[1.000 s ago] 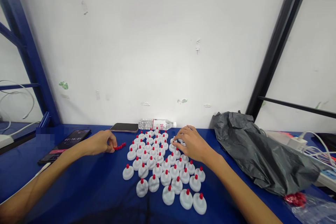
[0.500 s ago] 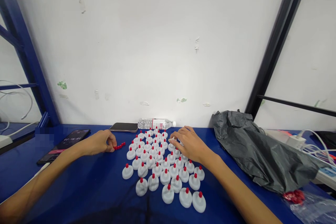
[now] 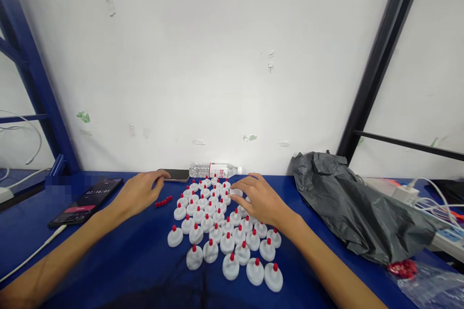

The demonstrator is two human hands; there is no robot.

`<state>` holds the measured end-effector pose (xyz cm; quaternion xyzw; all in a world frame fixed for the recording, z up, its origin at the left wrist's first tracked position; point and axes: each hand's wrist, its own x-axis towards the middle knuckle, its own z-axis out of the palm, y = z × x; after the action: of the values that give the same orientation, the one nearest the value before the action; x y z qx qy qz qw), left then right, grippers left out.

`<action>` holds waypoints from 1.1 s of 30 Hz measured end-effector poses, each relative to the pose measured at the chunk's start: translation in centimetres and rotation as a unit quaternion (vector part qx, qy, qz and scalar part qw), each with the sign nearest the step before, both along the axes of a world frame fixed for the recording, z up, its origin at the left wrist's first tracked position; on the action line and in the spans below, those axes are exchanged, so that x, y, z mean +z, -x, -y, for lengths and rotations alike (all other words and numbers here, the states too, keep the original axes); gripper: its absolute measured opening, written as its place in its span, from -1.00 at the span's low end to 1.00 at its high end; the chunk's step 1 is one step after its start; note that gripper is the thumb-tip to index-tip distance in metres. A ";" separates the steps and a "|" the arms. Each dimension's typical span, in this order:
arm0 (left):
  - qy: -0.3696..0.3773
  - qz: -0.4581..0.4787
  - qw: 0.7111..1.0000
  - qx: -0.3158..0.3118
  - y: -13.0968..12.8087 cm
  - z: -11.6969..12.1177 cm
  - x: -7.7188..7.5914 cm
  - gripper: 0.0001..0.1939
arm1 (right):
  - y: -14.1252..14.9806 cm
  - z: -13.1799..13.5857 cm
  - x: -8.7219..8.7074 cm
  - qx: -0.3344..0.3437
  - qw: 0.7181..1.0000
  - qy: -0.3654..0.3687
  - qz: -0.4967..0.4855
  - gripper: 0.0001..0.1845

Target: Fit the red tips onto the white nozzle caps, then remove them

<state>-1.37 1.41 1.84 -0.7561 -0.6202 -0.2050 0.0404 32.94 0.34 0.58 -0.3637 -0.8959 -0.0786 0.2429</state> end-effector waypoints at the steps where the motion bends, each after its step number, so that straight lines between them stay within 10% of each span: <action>1: -0.011 0.005 1.000 -0.009 -0.7 0.5 0.0 -0.65 | 0.1 0.2 0.1 -0.007 1.000 -0.014 -0.015 -0.73; 9: -0.082 0.034 0.978 -0.187 -5.9 4.8 -0.9 -0.75 | 2.8 2.7 0.6 0.057 0.996 -0.047 -0.058 -0.63; 21: -0.080 -0.047 0.954 -0.285 -7.0 5.6 -2.3 -0.73 | 5.6 4.6 0.0 0.188 0.977 -0.085 -0.047 -0.52; 27: -0.051 0.092 0.981 -0.162 -6.6 5.6 -1.0 -0.55 | 2.7 2.2 0.2 0.135 0.976 -0.170 0.002 -0.69; 33: -0.047 0.032 0.998 0.016 -1.8 1.8 0.5 -0.63 | -1.5 -0.7 0.5 -0.057 0.994 -0.055 -0.074 -0.71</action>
<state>0.44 -0.39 2.36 -0.7366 -0.6228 -0.2571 0.0593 34.42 1.02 1.06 -0.4052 -0.8475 -0.1141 0.3233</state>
